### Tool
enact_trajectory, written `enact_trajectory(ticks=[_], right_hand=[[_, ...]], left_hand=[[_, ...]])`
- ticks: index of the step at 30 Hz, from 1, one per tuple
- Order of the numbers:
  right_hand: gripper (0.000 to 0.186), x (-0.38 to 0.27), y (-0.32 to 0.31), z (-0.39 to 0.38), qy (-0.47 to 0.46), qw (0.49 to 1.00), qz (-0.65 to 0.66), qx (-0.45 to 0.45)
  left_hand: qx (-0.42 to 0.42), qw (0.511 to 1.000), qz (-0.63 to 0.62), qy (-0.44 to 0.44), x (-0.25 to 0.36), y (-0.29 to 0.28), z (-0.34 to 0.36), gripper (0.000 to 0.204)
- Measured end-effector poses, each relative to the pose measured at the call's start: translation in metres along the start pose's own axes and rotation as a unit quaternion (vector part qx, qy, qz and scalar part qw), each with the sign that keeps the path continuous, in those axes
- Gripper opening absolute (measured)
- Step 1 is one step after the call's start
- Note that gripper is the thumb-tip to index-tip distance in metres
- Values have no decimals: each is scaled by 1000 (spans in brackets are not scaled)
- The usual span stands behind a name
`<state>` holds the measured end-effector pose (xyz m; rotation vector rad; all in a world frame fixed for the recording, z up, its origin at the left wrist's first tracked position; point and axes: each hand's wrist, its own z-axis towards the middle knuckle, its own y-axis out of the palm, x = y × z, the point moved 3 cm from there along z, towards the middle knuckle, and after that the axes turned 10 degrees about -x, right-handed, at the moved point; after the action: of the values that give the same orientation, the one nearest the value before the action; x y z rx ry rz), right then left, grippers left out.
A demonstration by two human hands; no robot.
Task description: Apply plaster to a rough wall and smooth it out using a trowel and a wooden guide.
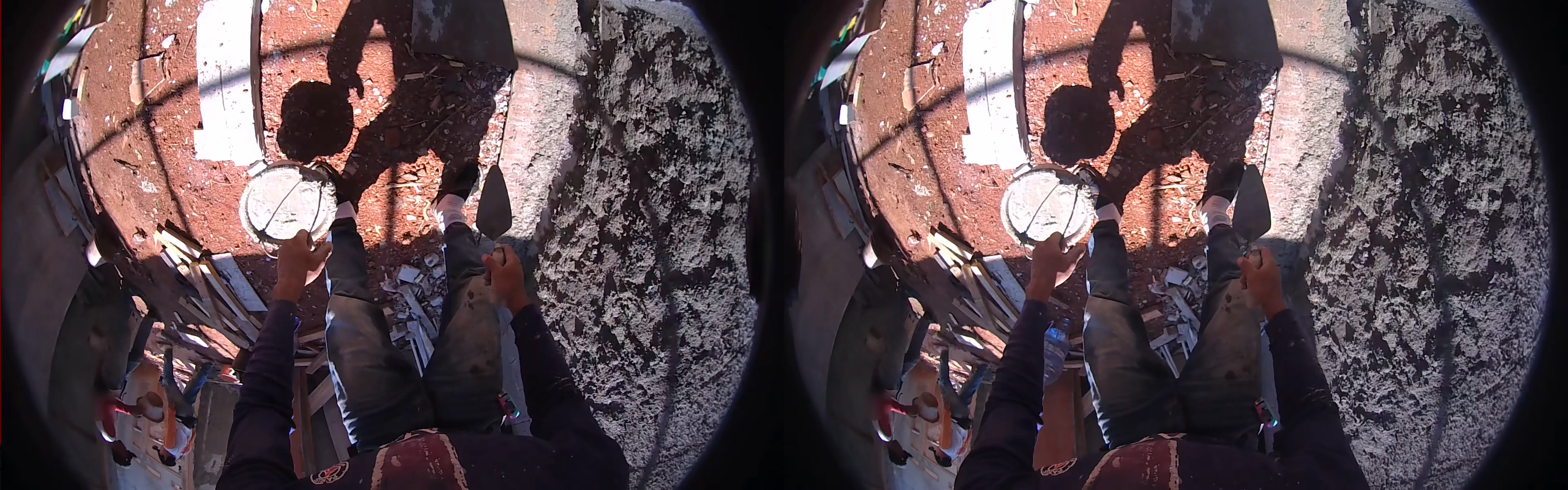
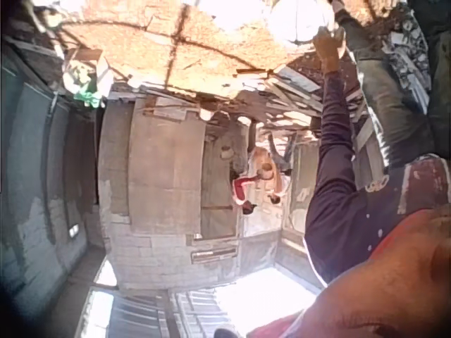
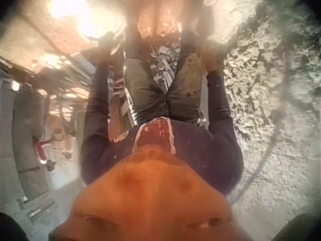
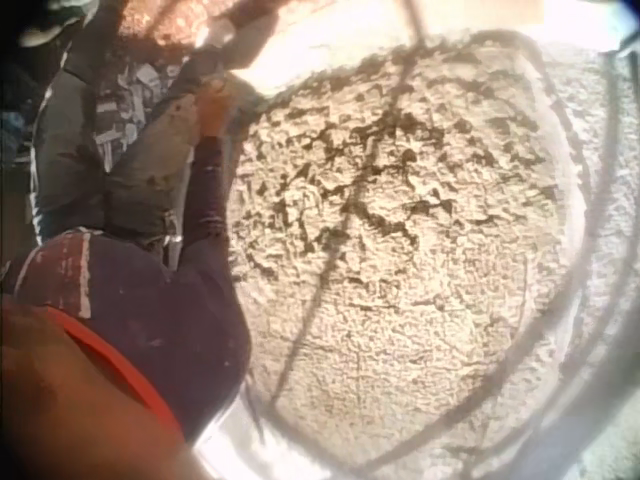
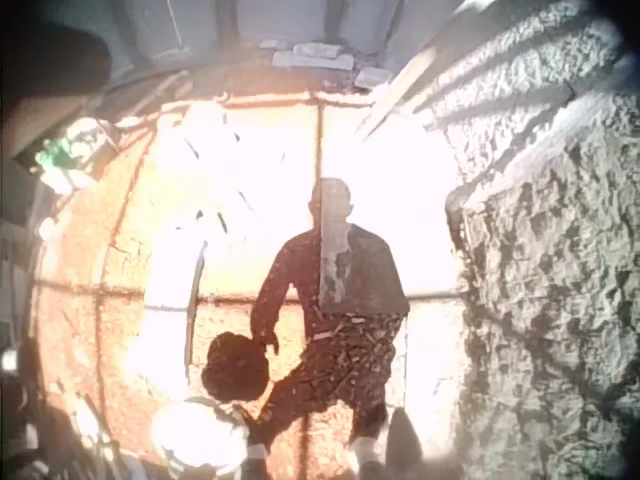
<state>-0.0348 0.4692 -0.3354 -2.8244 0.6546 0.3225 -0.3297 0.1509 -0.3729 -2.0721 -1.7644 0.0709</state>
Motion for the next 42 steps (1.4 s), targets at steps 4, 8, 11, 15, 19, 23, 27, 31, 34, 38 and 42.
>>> enact_trajectory(ticks=[4,8,11,15,19,23,27,31,34,38,42], right_hand=[[24,38,-34,25,-7,999,-28,33],[22,41,-69,36,2,998,43,44],[19,81,-112,63,-64,996,10,68],[22,34,-127,73,-31,963,246,-108],[30,-7,-168,151,-148,828,484,-241],[24,-4,-243,215,-119,918,343,-159],[27,22,-245,203,-96,937,337,-17],[22,24,-238,203,-155,936,293,-121],[21,35,-227,180,-67,967,231,-77],[34,-21,-248,161,-125,914,298,-245],[29,27,-311,185,12,953,280,-115]], left_hand=[[28,998,-41,33,107,9,13,44],[78,979,-94,161,197,23,62,38],[26,978,-133,159,285,46,107,36],[11,967,-164,194,354,73,160,32],[-21,958,-189,215,435,114,175,21],[-119,937,-260,202,497,151,177,20],[-80,957,-182,213,513,153,166,19],[-34,966,-93,238,521,144,161,23],[-36,975,-31,215,520,139,154,27],[-7,968,64,243,509,126,150,29],[-28,967,123,220,512,114,149,30]])
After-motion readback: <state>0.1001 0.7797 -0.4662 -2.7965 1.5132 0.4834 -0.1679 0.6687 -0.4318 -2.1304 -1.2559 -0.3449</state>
